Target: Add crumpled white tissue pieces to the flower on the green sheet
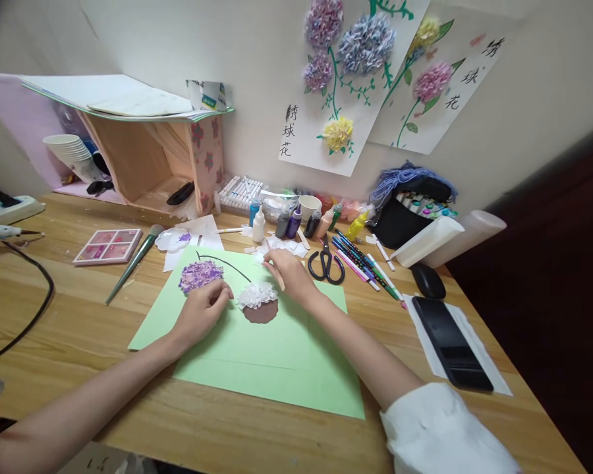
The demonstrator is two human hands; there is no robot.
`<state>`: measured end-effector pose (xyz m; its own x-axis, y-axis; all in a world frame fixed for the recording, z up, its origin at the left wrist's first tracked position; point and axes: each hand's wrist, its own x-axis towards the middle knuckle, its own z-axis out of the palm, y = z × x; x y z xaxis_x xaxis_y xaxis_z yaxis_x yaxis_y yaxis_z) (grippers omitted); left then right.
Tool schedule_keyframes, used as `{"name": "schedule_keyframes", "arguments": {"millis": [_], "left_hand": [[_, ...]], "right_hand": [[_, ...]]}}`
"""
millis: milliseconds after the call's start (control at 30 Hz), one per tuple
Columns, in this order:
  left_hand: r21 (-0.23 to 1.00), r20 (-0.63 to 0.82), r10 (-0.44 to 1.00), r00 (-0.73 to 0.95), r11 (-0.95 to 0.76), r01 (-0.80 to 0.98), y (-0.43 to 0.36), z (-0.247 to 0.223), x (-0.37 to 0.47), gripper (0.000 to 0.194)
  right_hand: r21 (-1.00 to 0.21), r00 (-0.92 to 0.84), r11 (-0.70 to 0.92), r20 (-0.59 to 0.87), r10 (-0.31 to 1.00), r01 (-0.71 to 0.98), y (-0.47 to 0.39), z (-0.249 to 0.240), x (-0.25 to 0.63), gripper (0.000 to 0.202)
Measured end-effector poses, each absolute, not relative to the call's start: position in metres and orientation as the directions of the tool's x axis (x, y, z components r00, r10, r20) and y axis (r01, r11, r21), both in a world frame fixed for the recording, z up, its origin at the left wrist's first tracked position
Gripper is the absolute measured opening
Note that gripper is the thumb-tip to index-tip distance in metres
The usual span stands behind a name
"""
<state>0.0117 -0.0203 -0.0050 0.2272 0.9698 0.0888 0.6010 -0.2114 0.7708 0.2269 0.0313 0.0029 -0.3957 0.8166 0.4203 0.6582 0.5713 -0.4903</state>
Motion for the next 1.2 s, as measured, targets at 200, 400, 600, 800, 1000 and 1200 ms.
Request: {"name": "schedule_keyframes", "arguments": {"millis": [200, 400, 600, 800, 1000, 1200], "left_hand": [[0.767, 0.108, 0.970, 0.217, -0.220, 0.602, -0.023, -0.002, 0.010, 0.024], [0.773, 0.115, 0.971, 0.210, -0.220, 0.595, -0.024, 0.000, 0.010, 0.024], [0.766, 0.120, 0.969, 0.218, -0.230, 0.600, -0.026, 0.001, 0.011, 0.025], [0.759, 0.122, 0.969, 0.215, -0.230, 0.608, -0.026, 0.001, 0.010, 0.025], [0.766, 0.118, 0.971, 0.206, -0.221, 0.604, -0.025, -0.001, 0.009, 0.025], [0.757, 0.193, 0.957, 0.216, -0.285, 0.589, -0.024, 0.008, 0.014, 0.022]], "right_hand": [[-0.483, -0.362, 0.515, 0.377, 0.852, 0.709, 0.054, -0.017, 0.210, 0.013], [-0.523, -0.251, 0.462, 0.424, 0.870, 0.716, 0.053, -0.012, 0.223, 0.011], [-0.537, -0.190, 0.462, 0.485, 0.853, 0.706, 0.058, -0.020, 0.222, 0.006], [-0.492, -0.172, 0.431, 0.485, 0.857, 0.756, 0.065, -0.029, 0.211, 0.009], [-0.554, -0.070, 0.406, 0.528, 0.846, 0.727, 0.062, -0.017, 0.220, 0.009], [-0.846, 0.000, 0.322, 0.356, 0.935, 0.424, 0.012, 0.008, 0.219, 0.003]]}}
